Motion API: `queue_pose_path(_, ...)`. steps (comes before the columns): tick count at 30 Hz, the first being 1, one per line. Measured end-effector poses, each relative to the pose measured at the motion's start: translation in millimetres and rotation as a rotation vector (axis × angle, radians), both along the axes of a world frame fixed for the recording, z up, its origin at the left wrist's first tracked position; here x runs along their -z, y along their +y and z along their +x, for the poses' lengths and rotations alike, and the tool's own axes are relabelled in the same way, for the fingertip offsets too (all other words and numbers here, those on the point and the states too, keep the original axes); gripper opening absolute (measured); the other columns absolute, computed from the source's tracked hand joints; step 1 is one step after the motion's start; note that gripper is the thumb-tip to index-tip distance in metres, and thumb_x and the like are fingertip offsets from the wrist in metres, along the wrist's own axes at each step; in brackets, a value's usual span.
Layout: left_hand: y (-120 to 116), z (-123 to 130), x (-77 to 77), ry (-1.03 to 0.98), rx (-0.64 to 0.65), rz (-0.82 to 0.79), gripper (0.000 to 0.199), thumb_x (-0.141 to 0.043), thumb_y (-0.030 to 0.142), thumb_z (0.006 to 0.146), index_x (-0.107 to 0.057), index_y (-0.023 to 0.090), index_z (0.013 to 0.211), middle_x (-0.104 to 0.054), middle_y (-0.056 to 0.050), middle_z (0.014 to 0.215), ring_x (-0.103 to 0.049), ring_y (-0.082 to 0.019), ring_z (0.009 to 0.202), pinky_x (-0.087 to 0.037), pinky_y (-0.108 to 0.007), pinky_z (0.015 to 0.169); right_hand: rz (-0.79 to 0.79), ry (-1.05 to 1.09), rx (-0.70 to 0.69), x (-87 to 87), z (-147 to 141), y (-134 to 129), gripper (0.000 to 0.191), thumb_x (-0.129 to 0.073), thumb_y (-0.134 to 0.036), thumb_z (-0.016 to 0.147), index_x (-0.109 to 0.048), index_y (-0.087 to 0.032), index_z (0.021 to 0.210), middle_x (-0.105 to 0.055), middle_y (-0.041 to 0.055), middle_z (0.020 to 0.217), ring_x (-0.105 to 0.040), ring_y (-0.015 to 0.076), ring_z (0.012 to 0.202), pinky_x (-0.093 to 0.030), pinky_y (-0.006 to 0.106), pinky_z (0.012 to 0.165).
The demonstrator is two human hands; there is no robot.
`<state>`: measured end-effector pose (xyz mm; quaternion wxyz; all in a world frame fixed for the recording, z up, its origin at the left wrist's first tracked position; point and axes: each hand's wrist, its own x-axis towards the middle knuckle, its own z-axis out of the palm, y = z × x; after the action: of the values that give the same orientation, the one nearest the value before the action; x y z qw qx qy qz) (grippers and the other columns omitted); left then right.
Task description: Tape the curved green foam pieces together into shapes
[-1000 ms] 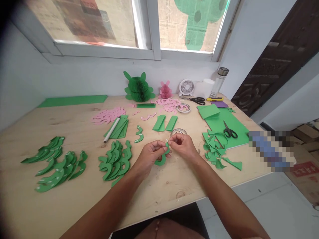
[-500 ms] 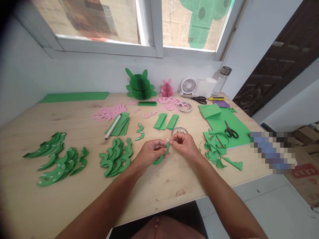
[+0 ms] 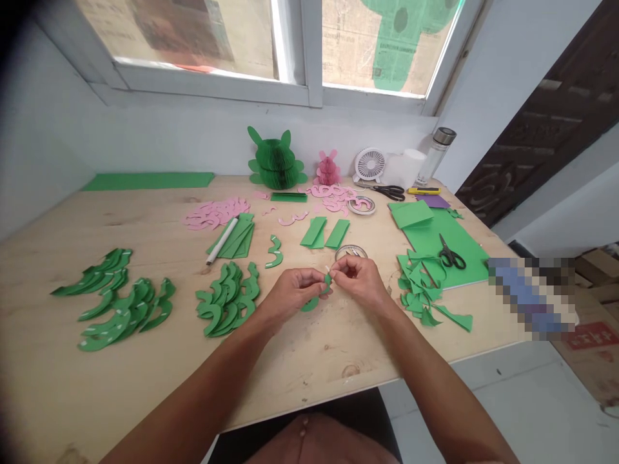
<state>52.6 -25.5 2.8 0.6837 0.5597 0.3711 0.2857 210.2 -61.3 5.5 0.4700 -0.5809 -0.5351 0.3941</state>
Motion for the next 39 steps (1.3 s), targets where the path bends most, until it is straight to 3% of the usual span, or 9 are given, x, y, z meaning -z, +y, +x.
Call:
queue_pose_path(5, -1.4, -0.8, -2.0, -0.078, -0.004, -0.046, 0.011, -0.064, 0.025, 0.064, -0.059, 0.015, 0.065, -0.062, -0.001, 0.06, -0.058, -0.011, 0.054, -0.046, -0.024, 0.056, -0.006, -0.007, -0.017, -0.9, 0.5, -0.7, 0.014, -0.064, -0.031, 0.07, -0.061, -0.018, 0.068, -0.056, 0.0016, 0.066, -0.05, 0.0135, 0.06, -0.039, 0.026, 0.055)
queue_pose_path(10, -0.7, -4.3, -4.9, -0.033, -0.005, -0.014, 0.013, -0.063, 0.026, 0.067, -0.059, 0.014, 0.067, -0.063, -0.001, 0.059, -0.054, -0.009, 0.046, -0.042, -0.021, 0.049, -0.033, -0.002, -0.051, -0.8, 1.3, -0.6, 0.016, -0.064, -0.033, 0.07, -0.061, -0.018, 0.068, -0.055, 0.001, 0.065, -0.049, 0.0131, 0.061, -0.038, 0.025, 0.054)
queue_pose_path(20, 2.6, -7.3, -7.6, 0.008, -0.046, 0.061, 0.009, -0.062, 0.023, 0.068, -0.061, 0.014, 0.067, -0.061, -0.001, 0.058, -0.051, -0.008, 0.046, -0.041, -0.021, 0.049, -0.095, 0.027, -0.105, -2.2, 0.3, -1.8, 0.015, -0.063, -0.031, 0.07, -0.06, -0.017, 0.067, -0.052, -0.0009, 0.063, -0.044, 0.01, 0.056, -0.032, 0.023, 0.051)
queue_pose_path(39, 3.3, -3.7, -7.1, -0.013, -0.063, 0.037, 0.005, -0.062, 0.019, 0.066, -0.06, 0.014, 0.067, -0.06, 0.001, 0.055, -0.053, -0.009, 0.049, -0.043, -0.02, 0.047, -0.124, 0.012, -0.116, -1.5, 0.4, -2.0, 0.016, -0.062, -0.032, 0.07, -0.059, -0.016, 0.068, -0.05, -0.0021, 0.06, -0.039, 0.0083, 0.052, -0.029, 0.023, 0.05)
